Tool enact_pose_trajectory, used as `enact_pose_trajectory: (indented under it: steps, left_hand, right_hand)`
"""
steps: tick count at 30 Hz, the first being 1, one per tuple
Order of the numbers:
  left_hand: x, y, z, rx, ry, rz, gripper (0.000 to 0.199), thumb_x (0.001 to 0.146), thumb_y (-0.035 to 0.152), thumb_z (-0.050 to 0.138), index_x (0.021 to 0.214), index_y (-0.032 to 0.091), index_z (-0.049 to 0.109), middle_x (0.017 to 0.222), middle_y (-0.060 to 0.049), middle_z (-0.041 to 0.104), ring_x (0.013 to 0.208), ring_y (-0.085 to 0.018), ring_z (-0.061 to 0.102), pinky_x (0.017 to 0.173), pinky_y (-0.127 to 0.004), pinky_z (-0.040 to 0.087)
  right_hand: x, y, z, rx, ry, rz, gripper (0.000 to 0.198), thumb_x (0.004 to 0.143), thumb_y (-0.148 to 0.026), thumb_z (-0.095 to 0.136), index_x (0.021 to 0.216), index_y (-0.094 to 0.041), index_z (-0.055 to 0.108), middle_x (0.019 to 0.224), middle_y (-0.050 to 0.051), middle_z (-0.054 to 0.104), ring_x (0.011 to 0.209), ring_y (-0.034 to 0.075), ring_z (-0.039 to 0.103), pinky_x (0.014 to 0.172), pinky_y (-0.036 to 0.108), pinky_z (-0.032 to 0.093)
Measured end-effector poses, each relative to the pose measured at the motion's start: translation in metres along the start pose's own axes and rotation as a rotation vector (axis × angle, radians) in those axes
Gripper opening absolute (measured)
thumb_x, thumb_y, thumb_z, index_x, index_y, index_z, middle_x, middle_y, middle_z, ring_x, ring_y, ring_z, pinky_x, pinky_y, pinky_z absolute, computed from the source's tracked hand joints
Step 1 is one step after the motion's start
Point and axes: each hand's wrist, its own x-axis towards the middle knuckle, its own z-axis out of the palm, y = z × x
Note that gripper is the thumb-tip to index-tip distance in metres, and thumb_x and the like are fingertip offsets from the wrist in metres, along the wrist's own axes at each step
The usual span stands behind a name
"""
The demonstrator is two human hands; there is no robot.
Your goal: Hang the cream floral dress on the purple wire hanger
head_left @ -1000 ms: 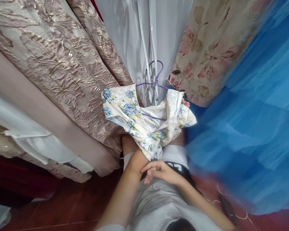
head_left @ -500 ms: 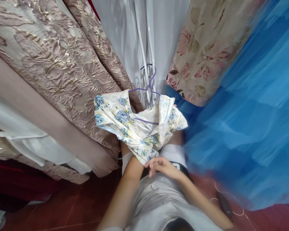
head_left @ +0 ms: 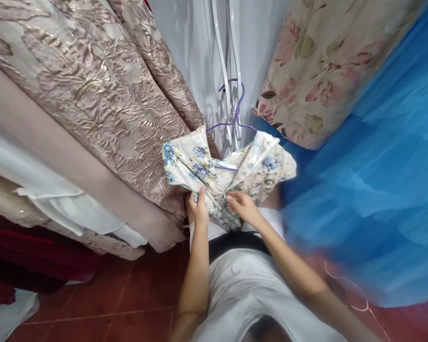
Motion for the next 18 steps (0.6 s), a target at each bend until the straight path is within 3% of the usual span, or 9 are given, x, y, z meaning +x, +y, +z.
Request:
enact_pose_trajectory:
  steps: [3,7,9,12,14,16,18]
  left_hand:
    - [-0.018,-0.014,0.006,0.034,-0.016,-0.066,0.048,0.077,0.052,0.076,0.111,0.017,0.072,0.119,-0.011,0.073,0.119,-0.028,0.065,0.107,-0.037,0.050]
    - [-0.031,-0.019,0.006,0.133,-0.164,-0.053,0.047,0.082,0.055,0.071,0.108,0.015,0.071,0.114,-0.012,0.072,0.114,-0.029,0.066,0.104,-0.036,0.051]
    - [-0.032,-0.015,0.002,0.206,-0.113,0.074,0.045,0.086,0.051,0.069,0.112,0.015,0.066,0.116,-0.013,0.069,0.116,-0.028,0.064,0.105,-0.036,0.049]
    - [-0.033,-0.008,-0.005,0.333,0.128,0.428,0.050,0.088,0.042,0.069,0.128,0.017,0.053,0.133,-0.016,0.057,0.127,-0.027,0.055,0.113,-0.039,0.042]
    - [-0.040,-0.009,-0.007,0.417,0.186,0.638,0.051,0.089,0.038,0.068,0.131,0.017,0.048,0.136,-0.018,0.051,0.131,-0.028,0.050,0.114,-0.043,0.040]
    - [-0.050,-0.014,-0.005,0.508,-0.010,0.709,0.040,0.091,0.033,0.066,0.125,0.018,0.051,0.126,-0.016,0.056,0.123,-0.027,0.055,0.109,-0.044,0.044]
    - [-0.062,-0.022,0.002,0.583,-0.318,0.649,0.027,0.091,0.028,0.063,0.116,0.019,0.057,0.109,-0.011,0.063,0.109,-0.025,0.061,0.100,-0.040,0.049]
  right_hand:
    - [0.005,0.003,0.003,-0.136,0.093,-0.033,0.029,0.090,-0.043,0.058,0.098,-0.017,0.065,0.062,0.000,0.067,0.056,0.017,0.060,0.062,0.028,0.044]
    - [0.001,0.003,-0.009,-0.114,0.193,-0.032,0.027,0.089,-0.045,0.055,0.080,-0.019,0.059,0.053,-0.002,0.059,0.049,0.015,0.053,0.056,0.027,0.040]
    - [-0.004,0.003,-0.014,-0.055,0.200,0.012,0.030,0.087,-0.047,0.056,0.075,-0.020,0.057,0.051,-0.002,0.057,0.046,0.014,0.050,0.052,0.027,0.039]
    - [-0.013,0.006,-0.016,0.046,0.192,0.066,0.032,0.084,-0.050,0.060,0.074,-0.020,0.058,0.051,0.000,0.058,0.048,0.015,0.051,0.052,0.027,0.040]
    - [-0.020,0.008,-0.014,0.106,0.217,0.079,0.034,0.082,-0.053,0.063,0.077,-0.020,0.060,0.054,0.001,0.061,0.050,0.015,0.053,0.053,0.028,0.042]
    - [-0.027,0.010,-0.011,0.152,0.250,0.073,0.036,0.082,-0.055,0.066,0.078,-0.019,0.062,0.058,0.002,0.064,0.052,0.016,0.054,0.054,0.028,0.043]
    - [-0.032,0.009,-0.009,0.177,0.248,0.055,0.038,0.083,-0.057,0.066,0.075,-0.020,0.061,0.059,0.003,0.065,0.053,0.016,0.055,0.054,0.028,0.044]
